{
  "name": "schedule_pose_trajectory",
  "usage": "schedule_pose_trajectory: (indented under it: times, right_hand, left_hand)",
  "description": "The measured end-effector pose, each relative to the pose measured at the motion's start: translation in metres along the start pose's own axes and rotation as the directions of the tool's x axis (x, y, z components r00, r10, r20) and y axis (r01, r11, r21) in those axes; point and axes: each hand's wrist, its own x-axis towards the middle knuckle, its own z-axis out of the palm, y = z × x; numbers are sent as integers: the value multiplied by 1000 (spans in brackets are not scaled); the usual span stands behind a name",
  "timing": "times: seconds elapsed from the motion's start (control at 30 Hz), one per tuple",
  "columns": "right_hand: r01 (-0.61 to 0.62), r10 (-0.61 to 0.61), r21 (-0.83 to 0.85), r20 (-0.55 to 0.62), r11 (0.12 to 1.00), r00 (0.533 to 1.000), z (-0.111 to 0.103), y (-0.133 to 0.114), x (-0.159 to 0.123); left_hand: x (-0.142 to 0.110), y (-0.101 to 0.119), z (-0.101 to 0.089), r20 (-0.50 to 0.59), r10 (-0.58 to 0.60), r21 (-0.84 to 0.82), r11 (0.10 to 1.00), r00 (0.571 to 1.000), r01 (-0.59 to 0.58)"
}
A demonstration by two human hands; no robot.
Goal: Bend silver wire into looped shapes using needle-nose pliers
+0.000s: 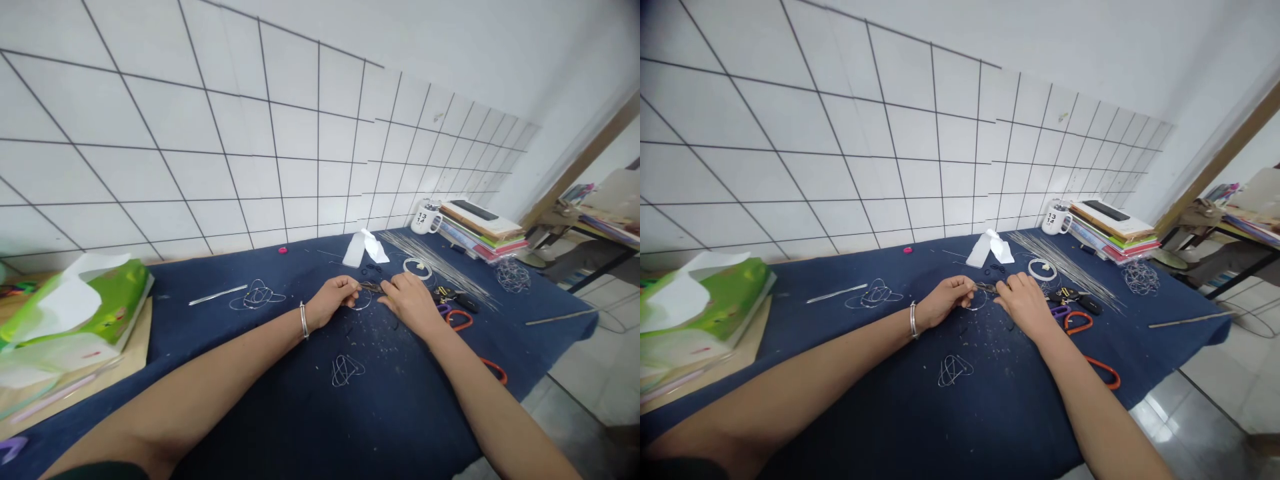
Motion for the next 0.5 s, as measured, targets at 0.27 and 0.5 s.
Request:
schedule_pose_trajectory:
  times: [0.27,0.5]
  right_hand:
    - [-1,1,-2,-2,1000,1000,1,0,0]
    - [-5,5,22,-9,1000,1000,5,1,-1]
  left_hand:
    - [-1,1,2,-26,6,-5,1000,1000,-6]
    - [-1,1,2,-35,22,10,1000,999,-21]
